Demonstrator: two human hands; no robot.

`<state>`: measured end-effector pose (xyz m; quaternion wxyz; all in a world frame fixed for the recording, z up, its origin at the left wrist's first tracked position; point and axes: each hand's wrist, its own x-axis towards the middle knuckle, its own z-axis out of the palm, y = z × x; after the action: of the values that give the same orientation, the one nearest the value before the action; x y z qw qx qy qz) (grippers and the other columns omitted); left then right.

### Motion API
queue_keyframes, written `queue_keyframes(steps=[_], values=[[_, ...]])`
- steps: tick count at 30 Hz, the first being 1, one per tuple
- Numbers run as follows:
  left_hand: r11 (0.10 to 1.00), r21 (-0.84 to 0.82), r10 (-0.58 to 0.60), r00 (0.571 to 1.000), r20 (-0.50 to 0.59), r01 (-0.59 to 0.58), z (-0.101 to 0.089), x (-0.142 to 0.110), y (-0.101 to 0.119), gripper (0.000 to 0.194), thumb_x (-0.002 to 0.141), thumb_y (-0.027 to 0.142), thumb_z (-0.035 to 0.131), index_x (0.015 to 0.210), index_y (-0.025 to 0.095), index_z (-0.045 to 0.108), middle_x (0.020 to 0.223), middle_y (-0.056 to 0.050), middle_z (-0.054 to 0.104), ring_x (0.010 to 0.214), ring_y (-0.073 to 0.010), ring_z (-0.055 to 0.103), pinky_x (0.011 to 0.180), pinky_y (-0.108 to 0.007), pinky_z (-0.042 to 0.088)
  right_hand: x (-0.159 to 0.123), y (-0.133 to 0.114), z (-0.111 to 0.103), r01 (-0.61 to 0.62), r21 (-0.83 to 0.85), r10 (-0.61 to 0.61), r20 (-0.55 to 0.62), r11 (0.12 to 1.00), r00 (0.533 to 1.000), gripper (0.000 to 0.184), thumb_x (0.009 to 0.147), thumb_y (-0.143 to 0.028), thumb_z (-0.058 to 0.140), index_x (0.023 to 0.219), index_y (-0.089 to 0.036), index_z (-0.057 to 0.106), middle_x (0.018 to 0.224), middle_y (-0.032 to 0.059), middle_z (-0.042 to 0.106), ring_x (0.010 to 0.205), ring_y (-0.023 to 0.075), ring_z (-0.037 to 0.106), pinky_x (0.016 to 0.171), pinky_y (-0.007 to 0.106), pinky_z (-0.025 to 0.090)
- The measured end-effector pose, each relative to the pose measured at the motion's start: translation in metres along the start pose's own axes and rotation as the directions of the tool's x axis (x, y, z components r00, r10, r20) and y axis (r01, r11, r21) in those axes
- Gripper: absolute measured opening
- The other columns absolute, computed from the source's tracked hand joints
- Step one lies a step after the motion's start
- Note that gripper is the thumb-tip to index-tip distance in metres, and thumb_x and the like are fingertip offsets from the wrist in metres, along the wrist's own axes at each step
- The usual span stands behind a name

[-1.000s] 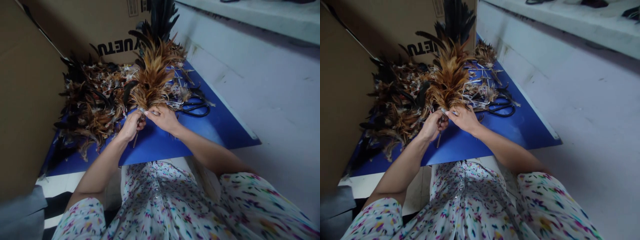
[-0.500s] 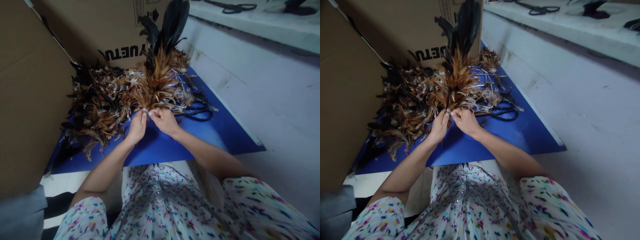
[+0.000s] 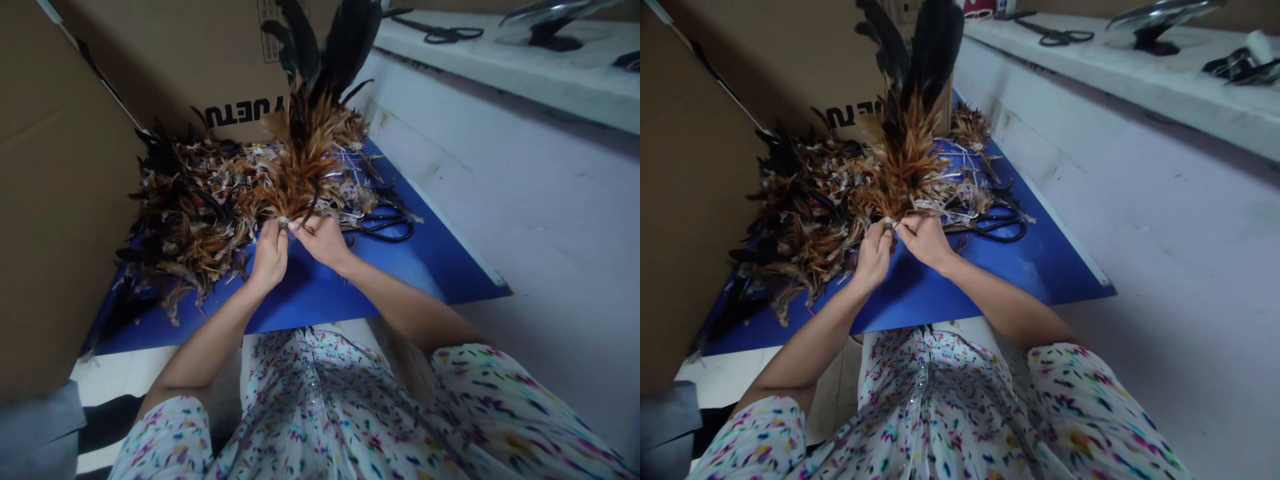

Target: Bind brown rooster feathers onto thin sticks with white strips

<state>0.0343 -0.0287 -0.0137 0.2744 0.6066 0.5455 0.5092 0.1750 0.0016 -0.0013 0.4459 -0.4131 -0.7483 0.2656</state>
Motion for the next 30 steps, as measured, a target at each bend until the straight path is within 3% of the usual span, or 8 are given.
queue_keyframes(steps=[3, 6, 11, 15, 19, 22, 26, 30], values=[[0.961, 0.219, 0.174, 0.985, -0.010, -0.168, 0.001, 0.000, 0.001, 0.018, 0.096, 0.023, 0.046, 0.105, 0.017, 0.061, 0.093, -0.009, 0.057, 0.096, -0.0232, 0.055, 0.094, -0.039, 0.045, 0.001, 0.001, 0.002, 0.008, 0.082, -0.009, 0.007, 0.997, 1.000, 0.033, 0.091, -0.038, 0.051, 0.067, -0.017, 0.061, 0.061, -0.0019, 0.051, 0.061, 0.0107, 0.044, 0.062, 0.027, 0.033], [0.926, 0.309, 0.231, 0.973, -0.003, -0.219, 0.003, -0.001, -0.001, 0.028, 0.097, 0.022, 0.042, 0.118, 0.014, 0.058, 0.097, -0.012, 0.055, 0.096, -0.0241, 0.055, 0.094, -0.042, 0.046, 0.002, 0.000, 0.004, -0.059, 0.173, 0.057, 0.018, 0.983, 0.998, 0.039, 0.087, -0.048, 0.057, 0.066, -0.016, 0.059, 0.058, -0.0039, 0.044, 0.057, 0.0091, 0.038, 0.057, 0.026, 0.030], [0.917, 0.300, 0.276, 0.961, 0.000, -0.264, 0.004, -0.005, -0.001, 0.031, 0.098, 0.029, 0.044, 0.121, 0.014, 0.059, 0.097, -0.011, 0.055, 0.094, -0.0231, 0.054, 0.092, -0.041, 0.047, 0.004, 0.000, 0.006, -0.155, 0.262, 0.159, 0.006, 0.953, 0.987, 0.048, 0.080, -0.059, 0.064, 0.059, -0.017, 0.054, 0.053, -0.0056, 0.037, 0.053, 0.0073, 0.029, 0.051, 0.026, 0.022], [0.940, 0.215, 0.279, 0.959, -0.048, -0.263, -0.001, -0.005, 0.005, 0.035, 0.099, 0.035, 0.041, 0.116, 0.015, 0.065, 0.096, -0.010, 0.057, 0.094, -0.0222, 0.057, 0.090, -0.038, 0.047, 0.004, -0.001, 0.005, -0.157, 0.303, 0.170, -0.017, 0.940, 0.985, 0.049, 0.079, -0.060, 0.065, 0.057, -0.018, 0.051, 0.052, -0.0068, 0.031, 0.051, 0.0065, 0.024, 0.049, 0.026, 0.019], [0.974, 0.105, 0.211, 0.972, -0.105, -0.200, -0.005, -0.002, 0.011, 0.031, 0.097, 0.038, 0.047, 0.099, 0.018, 0.071, 0.092, -0.008, 0.062, 0.091, -0.0199, 0.060, 0.088, -0.033, 0.048, 0.002, -0.003, 0.003, -0.112, 0.280, 0.124, -0.024, 0.954, 0.992, 0.045, 0.082, -0.054, 0.064, 0.057, -0.018, 0.052, 0.051, -0.0068, 0.030, 0.050, 0.0065, 0.025, 0.049, 0.026, 0.020], [0.993, -0.064, 0.098, 0.993, -0.070, -0.103, -0.007, 0.002, 0.012, 0.029, 0.094, 0.042, 0.054, 0.091, 0.018, 0.070, 0.089, -0.006, 0.064, 0.083, -0.0166, 0.061, 0.080, -0.029, 0.051, 0.001, -0.003, 0.001, -0.095, 0.274, 0.106, -0.024, 0.957, 0.994, 0.045, 0.083, -0.053, 0.063, 0.056, -0.018, 0.053, 0.050, -0.0062, 0.031, 0.050, 0.0066, 0.026, 0.049, 0.026, 0.020], [0.890, -0.443, -0.061, 0.992, 0.108, 0.103, -0.008, 0.007, 0.012, 0.036, 0.082, 0.051, 0.070, 0.097, 0.018, 0.067, 0.083, -0.002, 0.063, 0.066, -0.0125, 0.059, 0.064, -0.027, 0.052, 0.000, -0.003, 0.000, -0.109, 0.292, 0.114, -0.002, 0.950, 0.993, 0.046, 0.082, -0.059, 0.063, 0.060, -0.018, 0.058, 0.049, -0.0054, 0.038, 0.048, 0.0066, 0.028, 0.046, 0.025, 0.021], [0.791, -0.537, -0.100, 0.928, 0.360, 0.294, -0.013, 0.009, 0.018, 0.042, 0.076, 0.056, 0.074, 0.086, 0.016, 0.064, 0.069, -0.001, 0.059, 0.060, -0.0120, 0.057, 0.052, -0.023, 0.046, 0.000, -0.004, -0.003, -0.130, 0.334, 0.117, 0.058, 0.934, 0.991, 0.049, 0.082, -0.064, 0.063, 0.066, -0.019, 0.060, 0.053, -0.0012, 0.054, 0.048, 0.0086, 0.041, 0.047, 0.025, 0.030]])
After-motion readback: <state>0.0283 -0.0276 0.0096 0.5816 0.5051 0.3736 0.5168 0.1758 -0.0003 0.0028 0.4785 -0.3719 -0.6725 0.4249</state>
